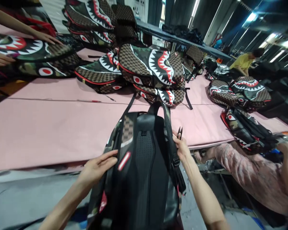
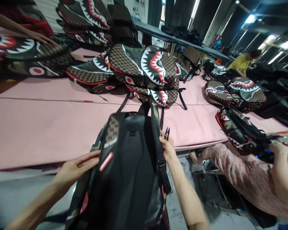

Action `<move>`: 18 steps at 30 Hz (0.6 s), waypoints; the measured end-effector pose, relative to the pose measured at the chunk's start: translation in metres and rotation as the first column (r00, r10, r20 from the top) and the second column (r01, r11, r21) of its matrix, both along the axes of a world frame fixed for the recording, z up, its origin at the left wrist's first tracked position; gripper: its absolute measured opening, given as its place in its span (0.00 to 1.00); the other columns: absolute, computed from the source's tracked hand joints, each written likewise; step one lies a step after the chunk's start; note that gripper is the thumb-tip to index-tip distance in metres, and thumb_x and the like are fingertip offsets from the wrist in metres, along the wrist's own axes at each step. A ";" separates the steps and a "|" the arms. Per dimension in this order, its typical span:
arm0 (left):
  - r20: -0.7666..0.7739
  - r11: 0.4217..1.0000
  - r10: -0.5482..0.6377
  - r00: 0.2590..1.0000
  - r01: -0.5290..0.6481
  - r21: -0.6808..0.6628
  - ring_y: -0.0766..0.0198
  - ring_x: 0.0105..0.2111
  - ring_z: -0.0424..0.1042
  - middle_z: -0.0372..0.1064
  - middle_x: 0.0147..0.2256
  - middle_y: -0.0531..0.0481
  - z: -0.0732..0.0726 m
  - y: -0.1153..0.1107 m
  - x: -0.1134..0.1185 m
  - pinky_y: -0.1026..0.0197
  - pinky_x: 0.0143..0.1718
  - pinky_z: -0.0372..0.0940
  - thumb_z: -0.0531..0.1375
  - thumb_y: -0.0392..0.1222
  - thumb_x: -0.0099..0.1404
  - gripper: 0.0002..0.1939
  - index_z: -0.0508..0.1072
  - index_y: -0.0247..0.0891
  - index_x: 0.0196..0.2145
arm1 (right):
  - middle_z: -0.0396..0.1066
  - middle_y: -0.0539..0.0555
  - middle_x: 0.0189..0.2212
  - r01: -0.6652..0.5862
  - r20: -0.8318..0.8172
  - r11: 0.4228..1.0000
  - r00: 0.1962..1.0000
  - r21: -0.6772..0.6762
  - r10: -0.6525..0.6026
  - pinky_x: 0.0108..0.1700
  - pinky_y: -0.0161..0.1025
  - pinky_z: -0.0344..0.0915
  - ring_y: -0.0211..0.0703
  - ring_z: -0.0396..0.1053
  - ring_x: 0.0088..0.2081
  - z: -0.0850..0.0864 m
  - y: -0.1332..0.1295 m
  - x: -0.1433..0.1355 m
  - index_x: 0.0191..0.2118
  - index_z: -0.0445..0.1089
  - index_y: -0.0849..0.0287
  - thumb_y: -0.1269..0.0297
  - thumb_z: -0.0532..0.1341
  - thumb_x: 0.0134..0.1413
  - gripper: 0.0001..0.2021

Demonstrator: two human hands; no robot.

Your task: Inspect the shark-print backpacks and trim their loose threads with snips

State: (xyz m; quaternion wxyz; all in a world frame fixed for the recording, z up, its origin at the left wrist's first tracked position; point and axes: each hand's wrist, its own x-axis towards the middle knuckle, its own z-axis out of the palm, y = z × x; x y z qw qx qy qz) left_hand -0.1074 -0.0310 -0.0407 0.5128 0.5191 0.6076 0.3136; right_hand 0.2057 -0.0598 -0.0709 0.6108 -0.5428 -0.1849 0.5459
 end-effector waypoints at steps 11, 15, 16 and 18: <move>-0.333 0.736 -0.214 0.918 0.375 0.564 0.59 0.43 0.70 0.72 0.45 0.46 0.009 0.228 0.151 0.58 0.47 0.63 0.53 0.48 0.61 0.20 0.72 0.36 0.46 | 0.43 0.37 0.13 -0.136 -0.445 0.990 0.885 0.041 0.140 0.13 0.23 0.40 0.23 0.34 0.14 -0.034 0.028 0.024 0.42 0.69 0.57 0.67 0.70 0.38 0.20; -0.432 0.582 -0.203 0.879 0.463 0.668 0.61 0.41 0.69 0.72 0.39 0.44 -0.012 0.239 0.177 0.60 0.45 0.62 0.50 0.43 0.64 0.14 0.74 0.36 0.37 | 0.45 0.37 0.15 -0.070 -0.376 0.997 0.925 -0.016 0.059 0.13 0.24 0.39 0.22 0.33 0.14 -0.035 0.025 0.031 0.42 0.69 0.58 0.65 0.71 0.36 0.22; -0.502 0.487 -0.258 0.826 0.560 0.671 0.63 0.41 0.69 0.72 0.39 0.46 -0.017 0.238 0.177 0.62 0.43 0.62 0.49 0.41 0.65 0.14 0.74 0.37 0.37 | 0.45 0.38 0.15 -0.054 -0.363 0.998 0.931 -0.034 0.038 0.13 0.24 0.39 0.22 0.33 0.15 -0.036 0.024 0.033 0.42 0.69 0.58 0.64 0.71 0.35 0.22; -0.664 0.287 -0.361 0.655 0.756 0.589 0.65 0.40 0.69 0.71 0.40 0.48 -0.023 0.238 0.176 0.65 0.39 0.61 0.49 0.35 0.64 0.14 0.74 0.41 0.39 | 0.47 0.38 0.15 -0.043 -0.332 0.996 0.943 -0.078 0.015 0.14 0.25 0.37 0.22 0.33 0.15 -0.039 0.023 0.035 0.41 0.70 0.59 0.64 0.72 0.33 0.24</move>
